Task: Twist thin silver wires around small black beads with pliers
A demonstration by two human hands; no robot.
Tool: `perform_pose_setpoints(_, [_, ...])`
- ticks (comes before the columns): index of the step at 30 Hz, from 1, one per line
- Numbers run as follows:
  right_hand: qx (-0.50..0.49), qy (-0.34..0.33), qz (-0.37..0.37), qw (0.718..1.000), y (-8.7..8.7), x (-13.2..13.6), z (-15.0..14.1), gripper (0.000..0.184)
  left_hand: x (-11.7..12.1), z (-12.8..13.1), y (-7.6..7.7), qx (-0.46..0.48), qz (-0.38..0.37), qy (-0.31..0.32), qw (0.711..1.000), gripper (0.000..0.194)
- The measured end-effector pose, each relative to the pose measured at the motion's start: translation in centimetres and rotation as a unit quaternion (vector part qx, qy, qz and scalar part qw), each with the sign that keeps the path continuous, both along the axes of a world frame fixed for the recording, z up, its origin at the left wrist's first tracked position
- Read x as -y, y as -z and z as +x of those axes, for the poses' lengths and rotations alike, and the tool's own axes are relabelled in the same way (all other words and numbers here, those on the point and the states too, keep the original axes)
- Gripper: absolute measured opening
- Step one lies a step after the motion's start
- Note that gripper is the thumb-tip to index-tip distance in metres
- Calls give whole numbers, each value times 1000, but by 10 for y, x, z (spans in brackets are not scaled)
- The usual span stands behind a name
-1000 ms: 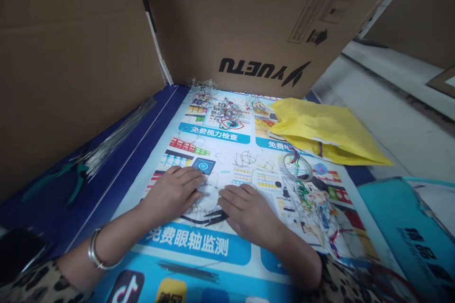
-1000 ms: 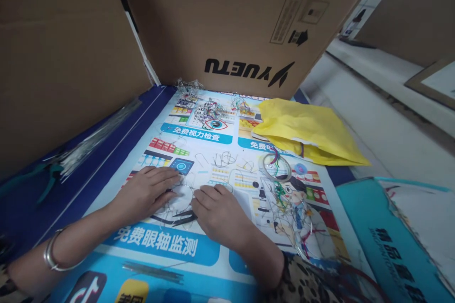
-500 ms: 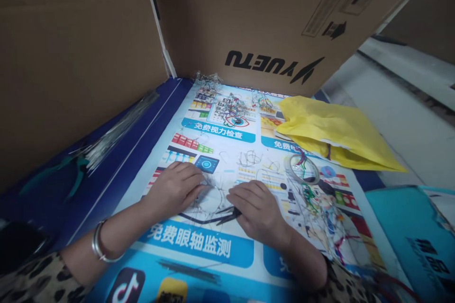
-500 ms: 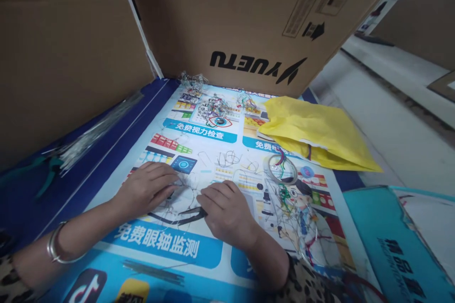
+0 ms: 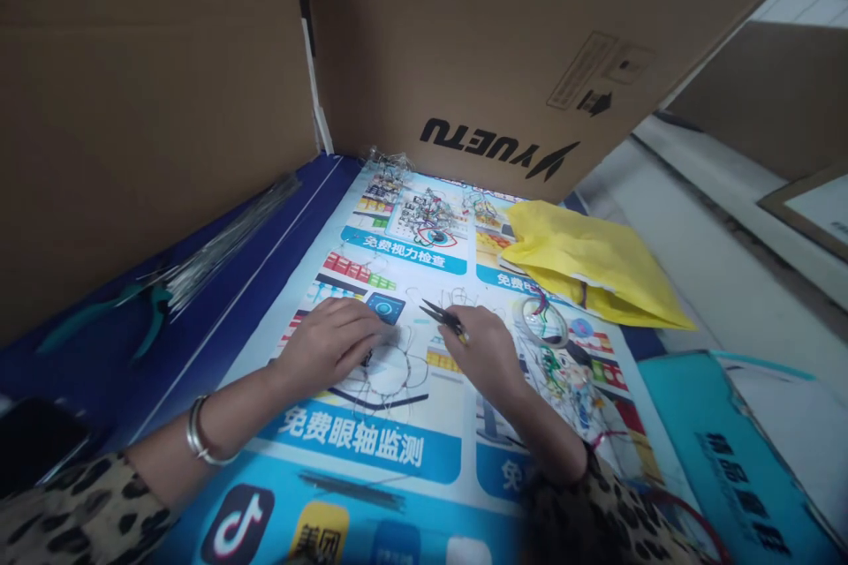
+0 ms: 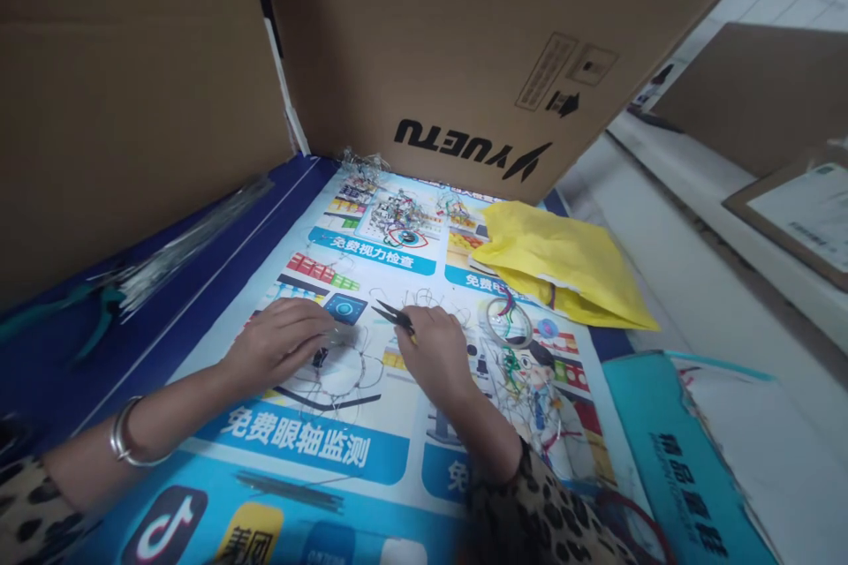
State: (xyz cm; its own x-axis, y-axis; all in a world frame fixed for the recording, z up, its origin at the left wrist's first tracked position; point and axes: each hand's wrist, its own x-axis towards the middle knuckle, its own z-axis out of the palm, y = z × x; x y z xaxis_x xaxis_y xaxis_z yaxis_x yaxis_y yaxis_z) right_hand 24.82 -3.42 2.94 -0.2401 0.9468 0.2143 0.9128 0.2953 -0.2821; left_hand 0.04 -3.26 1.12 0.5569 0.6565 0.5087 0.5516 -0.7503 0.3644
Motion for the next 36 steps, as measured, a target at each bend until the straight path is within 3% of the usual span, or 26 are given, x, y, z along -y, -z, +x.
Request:
perform_pose_setpoints(5, [154, -4, -75, 985, -17, -24, -25, 16, -3, -3, 1, 131, 7, -33, 991, 20])
perform_pose_setpoints(11, [213, -5, -102, 972, -10, -39, -48, 16, -5, -4, 2, 240, 19, -67, 968, 20])
perform_pose_setpoints(18, [214, 19, -132, 968, -9, -49, -54, 24, -4, -4, 1, 255, -4, -75, 964, 15])
perform_pose_setpoints(26, [168, 26, -173, 970, -6, -64, -35, 19, -5, -6, 4, 265, -47, -101, 958, 13])
perform_pose_setpoints(31, [179, 20, -174, 968, -12, -68, -29, 22, -6, -6, 4, 264, -65, -110, 956, 13])
perform_pose_setpoints(36, [224, 4, -177, 958, -20, -67, -42, 22, -6, -5, 2, 263, -75, -110, 955, 14])
